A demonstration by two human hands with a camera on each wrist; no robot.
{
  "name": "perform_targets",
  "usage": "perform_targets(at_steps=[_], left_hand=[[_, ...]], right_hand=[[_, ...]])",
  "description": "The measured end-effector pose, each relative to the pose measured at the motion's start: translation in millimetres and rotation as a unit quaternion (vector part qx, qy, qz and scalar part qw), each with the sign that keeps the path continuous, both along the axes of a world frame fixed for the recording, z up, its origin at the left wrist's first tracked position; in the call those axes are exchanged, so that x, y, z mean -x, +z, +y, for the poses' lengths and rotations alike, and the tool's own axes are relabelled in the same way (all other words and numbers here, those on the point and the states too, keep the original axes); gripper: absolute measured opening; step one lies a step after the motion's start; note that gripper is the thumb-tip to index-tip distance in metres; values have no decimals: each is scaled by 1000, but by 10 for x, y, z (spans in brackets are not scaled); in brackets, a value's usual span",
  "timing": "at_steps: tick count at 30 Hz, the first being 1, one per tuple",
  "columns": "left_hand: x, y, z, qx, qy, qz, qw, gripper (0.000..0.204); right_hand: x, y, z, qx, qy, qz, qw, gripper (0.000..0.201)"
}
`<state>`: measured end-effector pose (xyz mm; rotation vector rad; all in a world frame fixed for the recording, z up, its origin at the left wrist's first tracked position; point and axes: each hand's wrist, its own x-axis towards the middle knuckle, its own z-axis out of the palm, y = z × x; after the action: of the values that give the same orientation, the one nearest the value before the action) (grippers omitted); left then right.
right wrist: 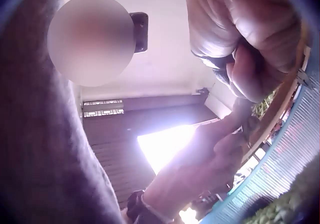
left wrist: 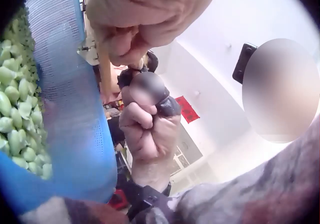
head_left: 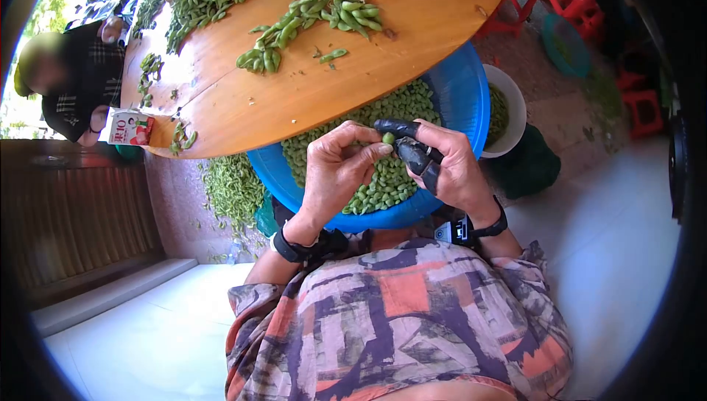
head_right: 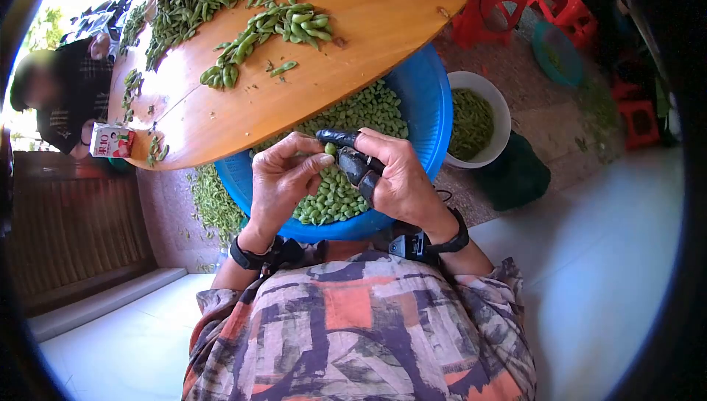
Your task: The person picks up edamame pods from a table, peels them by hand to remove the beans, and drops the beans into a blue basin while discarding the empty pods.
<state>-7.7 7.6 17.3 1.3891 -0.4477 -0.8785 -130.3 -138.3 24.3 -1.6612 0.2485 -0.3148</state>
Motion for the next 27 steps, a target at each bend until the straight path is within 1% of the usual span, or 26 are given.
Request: perform_targets(at_steps=[1, 2, 3, 5, 7, 9, 10, 11, 12, 13, 14, 15, 16, 17, 18, 19, 20, 21, 22, 23, 24, 25, 26, 27], left_hand=[[8, -32, 1, -1, 2, -49, 999, 8], [10, -50, 3, -3, 4, -99, 995, 8], [10, -54, 7, -4, 4, -98, 995, 8], [5, -62, 15, -29, 8, -102, 994, 9], [7, -72, 16, -21, 4, -114, 993, 8], [-11, -85, 26, -13, -2, -125, 992, 7], [-48, -96, 55, 0, -25, -3, 1000, 7], [-67, -115, 69, 13, -47, 120, 992, 7], [-64, -151, 67, 13, -48, 121, 991, 7], [-58, -200, 66, 50, -64, 207, 975, 8], [-58, -252, 69, 86, -80, 291, 950, 9], [-77, -277, 68, 105, -99, 319, 937, 14], [-72, -276, 76, 104, -99, 320, 937, 14], [-65, -249, 80, 78, -84, 302, 946, 8], [-60, -215, 82, 52, -68, 284, 955, 5], [-56, -199, 91, 51, -68, 285, 955, 5], [-50, -184, 100, -8, -56, 175, 983, 5], [-52, -175, 103, -65, -45, 62, 995, 5], [-63, -169, 99, -65, -44, 63, 995, 5], [-78, -170, 95, -83, -52, -173, 980, 4], [-86, -171, 100, -97, -58, -399, 910, 4], [-83, -175, 111, -119, -53, -394, 910, 7], [-87, -192, 120, -120, -52, -393, 910, 7], [-98, -222, 127, -136, -44, -451, 881, 4]], right_hand=[[14, -62, -27, -1, 0, 2, 1000, 26], [31, -140, -59, -15, 22, 1, 1000, 29], [40, -182, -72, -29, 44, 0, 999, 32], [40, -171, -54, -51, 44, 0, 998, 32], [19, -133, -31, -72, 43, -2, 996, 32], [-15, -80, -13, 17, 18, -45, 999, 29], [-3, -73, -22, 17, 17, -44, 999, 29], [14, -69, -35, -93, 45, -18, 994, 22], [28, -72, -49, -202, 72, 8, 977, 17], [34, -102, -71, -203, 72, 9, 977, 17], [32, -151, -99, -288, 99, 16, 952, 14], [33, -179, -112, -371, 126, 23, 920, 14], [31, -173, -98, -372, 125, 23, 920, 14], [14, -154, -69, -222, 95, 16, 970, 18], [-6, -141, -37, -67, 63, 8, 996, 23], [-21, -167, 13, -68, 63, 9, 996, 23], [-33, -215, 71, 111, 12, -56, 992, 27], [-41, -242, 98, 288, -41, -120, 949, 31], [-37, -228, 88, 288, -40, -120, 949, 31], [-24, -196, 67, 302, -50, -77, 949, 34], [-16, -159, 48, 315, -60, -34, 946, 38], [-20, -109, 22, 299, -91, -32, 949, 39], [-14, -120, -14, 298, -90, -31, 950, 39], [2, -134, -65, 301, -108, -24, 947, 36]])
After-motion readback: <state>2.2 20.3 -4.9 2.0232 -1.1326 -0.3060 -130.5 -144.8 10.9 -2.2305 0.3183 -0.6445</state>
